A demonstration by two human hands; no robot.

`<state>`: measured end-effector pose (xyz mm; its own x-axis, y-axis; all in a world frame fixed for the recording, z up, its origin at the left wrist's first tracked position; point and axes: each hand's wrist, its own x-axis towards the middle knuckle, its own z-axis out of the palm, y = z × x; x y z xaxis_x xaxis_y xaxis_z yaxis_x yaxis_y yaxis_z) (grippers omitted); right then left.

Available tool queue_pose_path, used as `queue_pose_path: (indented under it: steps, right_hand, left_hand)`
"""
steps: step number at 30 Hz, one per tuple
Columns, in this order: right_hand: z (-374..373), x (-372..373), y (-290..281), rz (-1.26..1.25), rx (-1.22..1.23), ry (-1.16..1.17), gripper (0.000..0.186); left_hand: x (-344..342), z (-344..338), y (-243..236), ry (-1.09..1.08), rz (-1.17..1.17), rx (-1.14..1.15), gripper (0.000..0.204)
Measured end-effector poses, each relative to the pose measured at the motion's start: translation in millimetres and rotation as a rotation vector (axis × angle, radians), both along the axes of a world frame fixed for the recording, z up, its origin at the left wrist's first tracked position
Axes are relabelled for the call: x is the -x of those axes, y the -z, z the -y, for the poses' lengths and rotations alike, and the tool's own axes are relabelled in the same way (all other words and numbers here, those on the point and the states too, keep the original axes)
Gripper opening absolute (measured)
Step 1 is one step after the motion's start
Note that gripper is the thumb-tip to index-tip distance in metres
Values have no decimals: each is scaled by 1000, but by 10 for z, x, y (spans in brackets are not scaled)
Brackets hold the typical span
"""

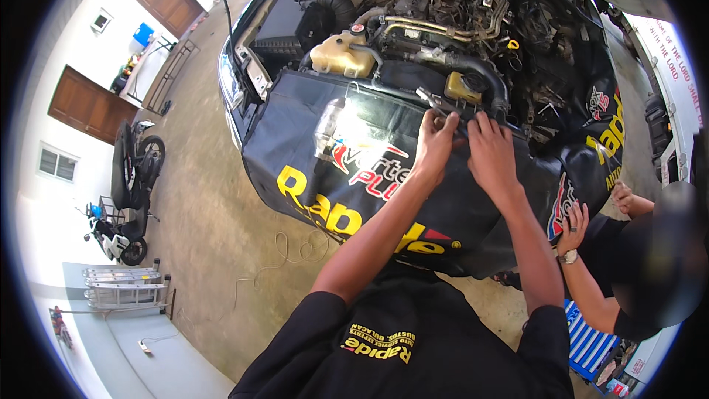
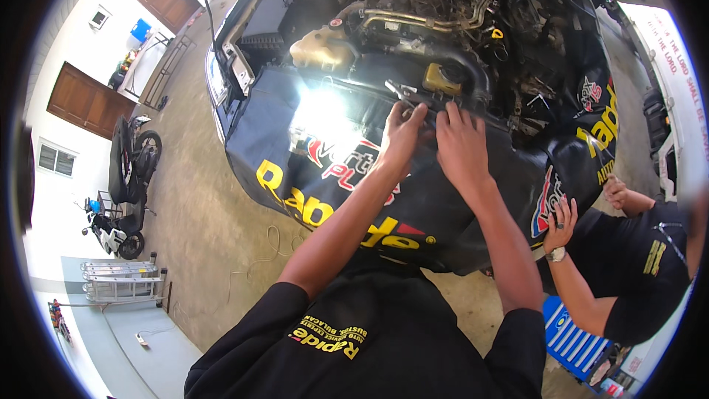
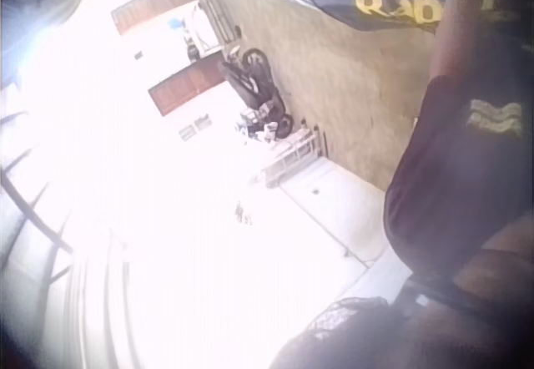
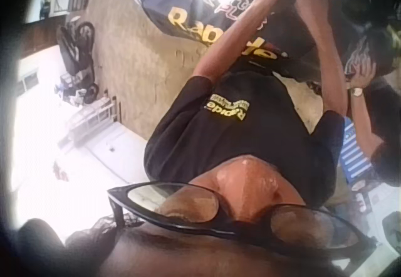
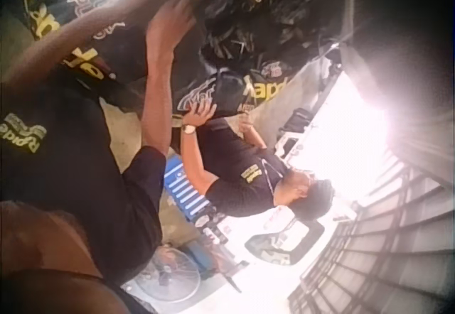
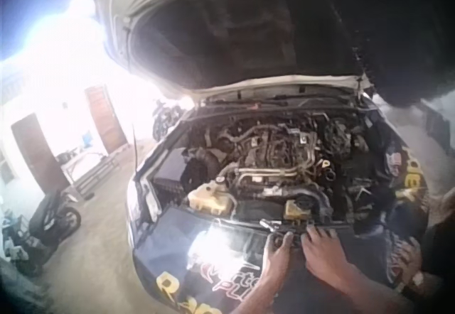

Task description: The person works on a car engine with the hood open, using a wrench and pliers to loosen and tighten hose clamps and fittings. They repeatedly adjust metal pipes and hoses near the coolant reservoir and engine block, occasionally reaching for tools from a nearby toolbox.

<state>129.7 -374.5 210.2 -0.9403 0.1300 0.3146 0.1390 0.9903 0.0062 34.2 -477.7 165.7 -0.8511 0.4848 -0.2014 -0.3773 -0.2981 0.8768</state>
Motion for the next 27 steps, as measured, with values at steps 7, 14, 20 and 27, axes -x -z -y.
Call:
queue_pose_path:
  steps: [7, 14, 20, 27]
  right_hand:
    - [-407, 1371, -133, 91, -213, 182, 49]
    - [-554, 2766, 210, 188, -309, 168, 49]
    - [-774, 3064, 165, 465, -59, -160, 77]
    - [-929, 3099, 31, 499, 15, -251, 110]
  left_hand:
    - [1214, -754, -1, -60, 257, -319, 30]
    - [2499, -1137, 548, -125, 495, -606, 38]
    - [2596, -964, 556, -236, 334, -404, 31]
    - [2530, -818, 567, -145, 328, -396, 30]
